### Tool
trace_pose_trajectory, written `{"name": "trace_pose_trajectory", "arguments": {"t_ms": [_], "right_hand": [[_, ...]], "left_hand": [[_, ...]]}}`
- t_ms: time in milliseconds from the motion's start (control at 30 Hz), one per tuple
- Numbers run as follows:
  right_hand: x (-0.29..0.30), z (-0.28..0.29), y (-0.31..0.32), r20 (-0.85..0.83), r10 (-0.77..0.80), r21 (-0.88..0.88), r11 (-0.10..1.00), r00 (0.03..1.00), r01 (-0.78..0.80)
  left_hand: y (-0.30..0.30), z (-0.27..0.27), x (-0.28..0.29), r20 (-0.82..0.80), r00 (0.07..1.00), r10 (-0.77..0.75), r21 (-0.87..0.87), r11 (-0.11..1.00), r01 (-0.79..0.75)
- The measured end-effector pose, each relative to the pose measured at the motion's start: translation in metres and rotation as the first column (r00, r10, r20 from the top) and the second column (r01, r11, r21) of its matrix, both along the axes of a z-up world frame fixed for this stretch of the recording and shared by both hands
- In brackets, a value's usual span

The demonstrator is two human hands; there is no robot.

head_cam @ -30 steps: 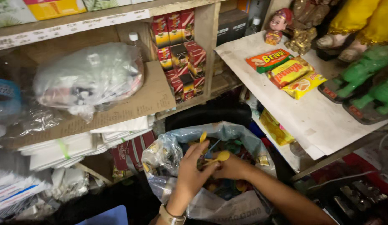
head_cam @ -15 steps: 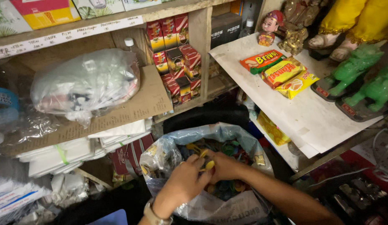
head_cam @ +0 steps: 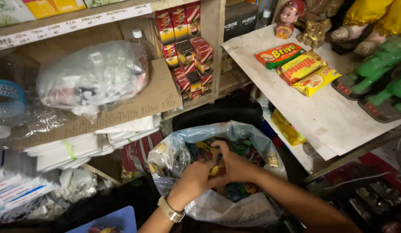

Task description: The person picks up colorful plastic toy propellers and other small toy parts from a large bag, sorts them by hand, and places them into smaller clear plastic bags, occasionally weighing the bags on a scale.

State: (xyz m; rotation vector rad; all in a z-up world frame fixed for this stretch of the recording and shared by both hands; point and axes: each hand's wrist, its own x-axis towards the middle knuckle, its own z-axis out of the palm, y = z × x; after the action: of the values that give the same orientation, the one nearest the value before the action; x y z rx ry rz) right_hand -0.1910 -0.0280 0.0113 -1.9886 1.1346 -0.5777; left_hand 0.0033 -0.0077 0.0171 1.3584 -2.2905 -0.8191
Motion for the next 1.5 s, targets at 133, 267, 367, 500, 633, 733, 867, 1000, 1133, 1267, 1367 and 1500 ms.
{"name": "trace_pose_trajectory", "arguments": {"t_ms": [133, 267, 367, 500, 633, 733, 867, 1000, 1133, 1267, 1367, 1500], "right_hand": [[0.004, 0.005, 0.004, -0.174, 0.195, -0.588, 0.766, 0.965, -0.26], [0.01, -0.019, 0.012, -0.136, 0.357, -0.64, 0.681, 0.924, -0.357], [0.012, -0.033, 0.004, -0.032, 0.262, -0.476, 0.845, 0.965, -0.245], [0.006, -0.034, 0.008, -0.101, 0.206, -0.426, 0.875, 0.973, -0.23], [0.008, -0.027, 0.009, -0.274, 0.061, -0.122, 0.988, 0.96, -0.098], [0.008, -0.038, 0.005, -0.225, 0.028, -0.197, 0.978, 0.974, -0.074], [-0.006, -0.062, -0.009, -0.106, -0.075, -0.22, 0.974, 0.992, 0.05], [-0.013, -0.067, -0.019, 0.346, -0.208, 0.041, 0.977, 0.915, 0.207], [-0.009, -0.043, -0.021, 0.494, -0.328, 0.104, 0.942, 0.805, 0.319], [-0.011, -0.01, -0.024, 0.303, -0.578, 0.13, 0.813, 0.758, 0.568], [-0.005, -0.012, -0.02, 0.577, -0.568, 0.449, 0.821, 0.587, 0.353], [-0.002, -0.023, -0.022, 0.77, -0.468, 0.418, 0.883, 0.434, 0.212]], "left_hand": [[-0.006, -0.022, 0.002, 0.074, 0.993, -0.097, -0.061, 0.993, 0.101], [-0.006, -0.04, -0.001, 0.029, 0.997, -0.066, 0.067, 0.996, 0.063], [-0.011, -0.037, 0.0, -0.062, 0.995, -0.08, 0.077, 0.993, 0.085], [-0.005, -0.018, 0.001, -0.22, 0.971, 0.09, 0.094, 0.993, -0.07], [0.002, -0.012, -0.005, -0.312, 0.937, 0.155, -0.016, 0.986, -0.169], [0.003, -0.02, -0.012, -0.274, 0.925, 0.264, 0.134, 0.963, -0.235], [0.013, -0.019, -0.022, -0.367, 0.9, 0.236, -0.034, 0.963, -0.266], [0.027, -0.01, -0.034, -0.763, 0.583, 0.279, 0.142, 0.953, -0.269], [0.047, -0.007, -0.036, -0.693, 0.705, 0.15, -0.388, 0.747, -0.54], [0.057, -0.019, -0.047, -0.751, 0.585, 0.304, -0.153, 0.783, -0.603], [0.048, -0.032, -0.059, -0.818, 0.548, 0.175, -0.063, 0.92, -0.387], [0.03, -0.036, -0.066, -0.751, 0.639, 0.163, 0.022, 0.975, -0.223]]}}
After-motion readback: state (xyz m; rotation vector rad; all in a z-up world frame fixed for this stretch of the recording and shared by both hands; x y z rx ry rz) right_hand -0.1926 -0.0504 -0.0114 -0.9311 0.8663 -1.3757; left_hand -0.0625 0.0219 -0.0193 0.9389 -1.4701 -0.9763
